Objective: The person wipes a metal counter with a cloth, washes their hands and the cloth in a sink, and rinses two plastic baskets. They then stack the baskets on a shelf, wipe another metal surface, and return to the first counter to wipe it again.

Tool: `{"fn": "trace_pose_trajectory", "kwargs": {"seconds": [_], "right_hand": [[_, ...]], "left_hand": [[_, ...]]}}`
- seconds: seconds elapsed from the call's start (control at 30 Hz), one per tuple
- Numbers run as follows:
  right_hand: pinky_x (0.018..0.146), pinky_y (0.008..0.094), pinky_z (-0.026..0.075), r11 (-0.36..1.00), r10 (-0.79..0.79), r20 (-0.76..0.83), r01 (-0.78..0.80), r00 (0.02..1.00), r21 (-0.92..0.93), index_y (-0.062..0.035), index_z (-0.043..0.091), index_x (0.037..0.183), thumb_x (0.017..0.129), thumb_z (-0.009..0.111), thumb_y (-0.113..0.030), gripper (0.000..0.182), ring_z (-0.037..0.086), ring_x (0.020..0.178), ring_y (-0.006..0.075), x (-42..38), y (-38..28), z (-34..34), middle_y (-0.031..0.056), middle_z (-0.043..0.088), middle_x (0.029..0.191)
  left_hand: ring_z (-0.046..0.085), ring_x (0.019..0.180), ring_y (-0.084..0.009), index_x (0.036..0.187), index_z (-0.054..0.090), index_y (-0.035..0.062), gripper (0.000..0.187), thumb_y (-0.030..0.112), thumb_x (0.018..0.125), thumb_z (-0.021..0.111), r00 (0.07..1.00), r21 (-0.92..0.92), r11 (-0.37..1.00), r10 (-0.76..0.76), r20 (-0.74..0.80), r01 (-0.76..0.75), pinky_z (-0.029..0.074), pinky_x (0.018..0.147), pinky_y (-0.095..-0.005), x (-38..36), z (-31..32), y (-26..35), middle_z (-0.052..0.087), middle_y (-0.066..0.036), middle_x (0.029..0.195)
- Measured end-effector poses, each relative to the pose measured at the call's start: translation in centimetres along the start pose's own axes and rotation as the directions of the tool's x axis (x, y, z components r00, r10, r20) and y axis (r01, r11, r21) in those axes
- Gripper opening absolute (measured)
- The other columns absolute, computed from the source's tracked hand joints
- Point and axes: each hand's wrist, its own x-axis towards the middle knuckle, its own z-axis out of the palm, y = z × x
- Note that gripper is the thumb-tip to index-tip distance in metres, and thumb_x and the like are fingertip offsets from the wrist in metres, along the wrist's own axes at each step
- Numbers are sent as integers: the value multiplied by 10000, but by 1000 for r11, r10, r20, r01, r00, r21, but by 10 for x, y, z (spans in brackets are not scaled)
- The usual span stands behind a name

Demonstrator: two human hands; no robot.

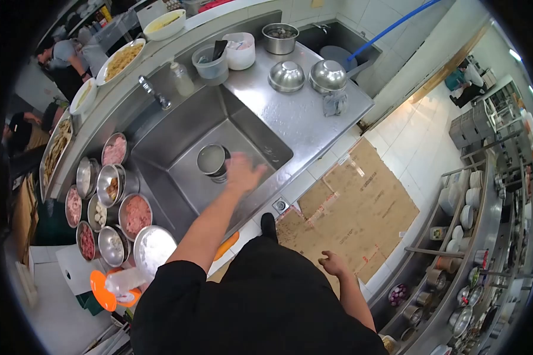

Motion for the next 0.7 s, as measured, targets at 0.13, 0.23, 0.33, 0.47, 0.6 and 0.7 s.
{"fn": "trace_pose_trajectory", "kwargs": {"seconds": [0.13, 0.23, 0.33, 0.47, 0.6, 0.7], "right_hand": [[649, 325, 509, 996, 68, -196, -57, 978, 62, -9, 534, 1290, 869, 602, -222, 476, 639, 732, 184, 36, 25, -52, 108, 658, 861], [630, 322, 505, 998, 5, -212, 7, 977, 55, -5, 560, 1253, 866, 601, -213, 441, 628, 713, 179, 56, 2, -102, 104, 644, 846], [797, 361, 514, 935, -330, -338, 254, 881, -249, 3, 552, 1250, 865, 604, -223, 449, 664, 862, 256, 101, -64, -166, 171, 672, 991], [971, 445, 428, 858, -500, -361, 392, 787, -332, -61, 484, 1312, 842, 615, -186, 504, 501, 1176, 397, 151, -213, -266, 240, 523, 1264], [988, 474, 399, 698, -714, -479, 468, 511, -542, -74, 467, 1330, 831, 625, -227, 545, 459, 1171, 443, 233, -297, -324, 276, 459, 1278], [967, 481, 403, 716, -692, -536, 365, 484, -596, -86, 478, 1313, 821, 629, -280, 549, 454, 1145, 445, 272, -322, -310, 285, 439, 1262]], "left_hand": [[166, 1432, -417, 1415, 349, -52, 717, 439, 915, 502, 918, -7, 996, -88, -387, 92, 112, 1160, -525, 32, 12, -11, 198, -270, 1534], [177, 1421, -441, 1426, 343, -23, 702, 364, 886, 569, 825, 22, 936, 320, -466, -351, 141, 1159, -520, 5, 8, 35, 208, -275, 1527], [197, 1429, -399, 1429, 351, 7, 686, 341, 881, 593, 723, -130, 712, 669, -171, -690, 157, 1155, -527, -16, 38, 76, 255, -229, 1523], [204, 1437, -343, 1441, 361, 40, 688, 426, 900, 544, 725, -32, 727, 679, -118, -686, 155, 1154, -524, 11, 36, 91, 261, -173, 1536], [161, 1446, -357, 1458, 347, 68, 711, 464, 896, 529, 948, 128, 983, -88, -306, 132, 119, 1139, -587, 60, -8, 75, 236, -186, 1546], [141, 1444, -393, 1435, 352, 2, 734, 428, 877, 567, 820, 13, 918, -347, -456, 396, 120, 1154, -554, 71, -24, 48, 225, -225, 1540]]}}
